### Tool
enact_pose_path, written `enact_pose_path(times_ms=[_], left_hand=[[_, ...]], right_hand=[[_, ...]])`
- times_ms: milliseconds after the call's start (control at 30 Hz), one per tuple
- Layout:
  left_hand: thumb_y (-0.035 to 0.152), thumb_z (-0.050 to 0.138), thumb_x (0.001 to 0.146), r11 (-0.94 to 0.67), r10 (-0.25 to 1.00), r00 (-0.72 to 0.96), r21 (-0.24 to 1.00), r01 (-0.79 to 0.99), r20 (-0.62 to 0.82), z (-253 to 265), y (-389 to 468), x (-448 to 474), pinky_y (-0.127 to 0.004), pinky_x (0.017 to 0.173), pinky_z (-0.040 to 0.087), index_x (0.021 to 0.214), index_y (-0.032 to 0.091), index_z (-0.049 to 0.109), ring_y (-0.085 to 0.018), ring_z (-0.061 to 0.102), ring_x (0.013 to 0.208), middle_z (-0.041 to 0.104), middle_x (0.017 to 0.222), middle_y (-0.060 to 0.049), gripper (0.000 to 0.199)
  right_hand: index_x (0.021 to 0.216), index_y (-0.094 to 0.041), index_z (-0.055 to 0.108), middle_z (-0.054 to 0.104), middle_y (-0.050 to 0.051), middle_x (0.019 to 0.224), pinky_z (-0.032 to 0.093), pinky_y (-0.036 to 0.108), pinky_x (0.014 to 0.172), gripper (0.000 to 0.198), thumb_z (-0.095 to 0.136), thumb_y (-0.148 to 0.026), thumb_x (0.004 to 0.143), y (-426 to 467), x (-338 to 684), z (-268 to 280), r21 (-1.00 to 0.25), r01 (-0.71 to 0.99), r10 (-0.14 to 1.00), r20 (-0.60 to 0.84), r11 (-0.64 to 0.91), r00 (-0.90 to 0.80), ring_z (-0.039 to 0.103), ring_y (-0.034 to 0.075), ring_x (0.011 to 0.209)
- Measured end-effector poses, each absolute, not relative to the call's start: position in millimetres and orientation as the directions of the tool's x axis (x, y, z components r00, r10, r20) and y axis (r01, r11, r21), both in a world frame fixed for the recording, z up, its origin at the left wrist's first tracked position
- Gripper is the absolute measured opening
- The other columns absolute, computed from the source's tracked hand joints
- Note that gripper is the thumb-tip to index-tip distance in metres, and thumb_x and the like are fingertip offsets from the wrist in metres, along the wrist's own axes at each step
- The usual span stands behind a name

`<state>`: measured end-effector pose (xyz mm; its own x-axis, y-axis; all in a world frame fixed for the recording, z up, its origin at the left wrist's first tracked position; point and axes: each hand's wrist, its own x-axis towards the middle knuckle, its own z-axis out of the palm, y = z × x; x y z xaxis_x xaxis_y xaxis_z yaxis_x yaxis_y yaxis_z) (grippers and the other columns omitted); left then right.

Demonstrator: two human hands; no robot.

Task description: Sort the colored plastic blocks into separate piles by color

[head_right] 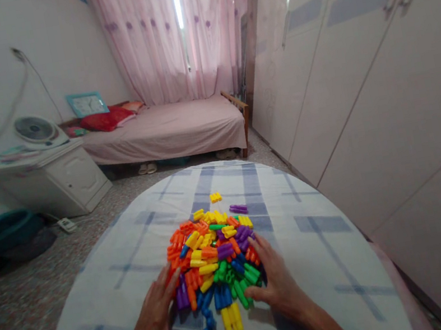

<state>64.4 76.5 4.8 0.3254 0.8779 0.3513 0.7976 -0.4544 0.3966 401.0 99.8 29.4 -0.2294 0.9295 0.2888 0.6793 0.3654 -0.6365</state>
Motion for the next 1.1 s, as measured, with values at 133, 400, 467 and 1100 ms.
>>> enact_pose_path(times_ms=[133,400,467,1100], left_hand=[[0.069,0.073,0.046,-0.496,0.858,0.368,0.389,0.776,0.358,5.8,70.3,85.3,-0.061,0.106,0.029,0.149,0.029,0.019,-0.045,0.023,0.137,0.016,0.155,-0.014,0.123],[0.046,0.078,0.06,-0.507,0.855,0.314,0.537,0.674,0.412,22.7,87.6,119.3,-0.057,0.109,0.029,0.144,0.028,0.032,-0.039,0.023,0.139,0.018,0.155,-0.014,0.097],[0.039,0.074,0.067,-0.511,0.853,0.293,0.579,0.636,0.431,25.7,90.4,122.3,-0.054,0.11,0.031,0.142,0.027,0.037,-0.037,0.026,0.139,0.021,0.154,-0.014,0.084],[0.025,0.052,0.084,-0.567,0.788,0.249,0.504,0.652,0.563,79.8,141.4,135.0,-0.047,0.112,0.031,0.132,0.023,0.047,-0.024,0.035,0.135,0.042,0.144,-0.009,0.048]], right_hand=[[0.148,-0.031,0.022,0.015,0.01,0.156,0.03,0.058,0.108,0.111,0.076,-0.061,0.056,83.2,386.4,25.4,-0.587,0.684,0.901,0.302,0.434,-0.312,0.022,0.041,0.139],[0.143,-0.03,0.035,0.022,0.008,0.154,0.033,0.051,0.109,0.085,0.073,-0.045,0.068,84.1,354.0,34.0,-0.615,0.629,0.875,0.407,0.476,-0.264,0.027,0.034,0.138],[0.137,-0.028,0.043,0.032,0.009,0.148,0.034,0.049,0.109,0.068,0.068,-0.036,0.074,90.3,346.2,33.8,-0.647,0.617,0.879,0.444,0.449,-0.173,0.032,0.031,0.136],[0.138,-0.023,0.04,0.045,0.01,0.142,0.028,0.051,0.11,0.061,0.058,-0.042,0.083,134.1,352.9,76.7,-0.603,0.627,0.835,0.529,0.493,-0.148,0.035,0.028,0.135]])
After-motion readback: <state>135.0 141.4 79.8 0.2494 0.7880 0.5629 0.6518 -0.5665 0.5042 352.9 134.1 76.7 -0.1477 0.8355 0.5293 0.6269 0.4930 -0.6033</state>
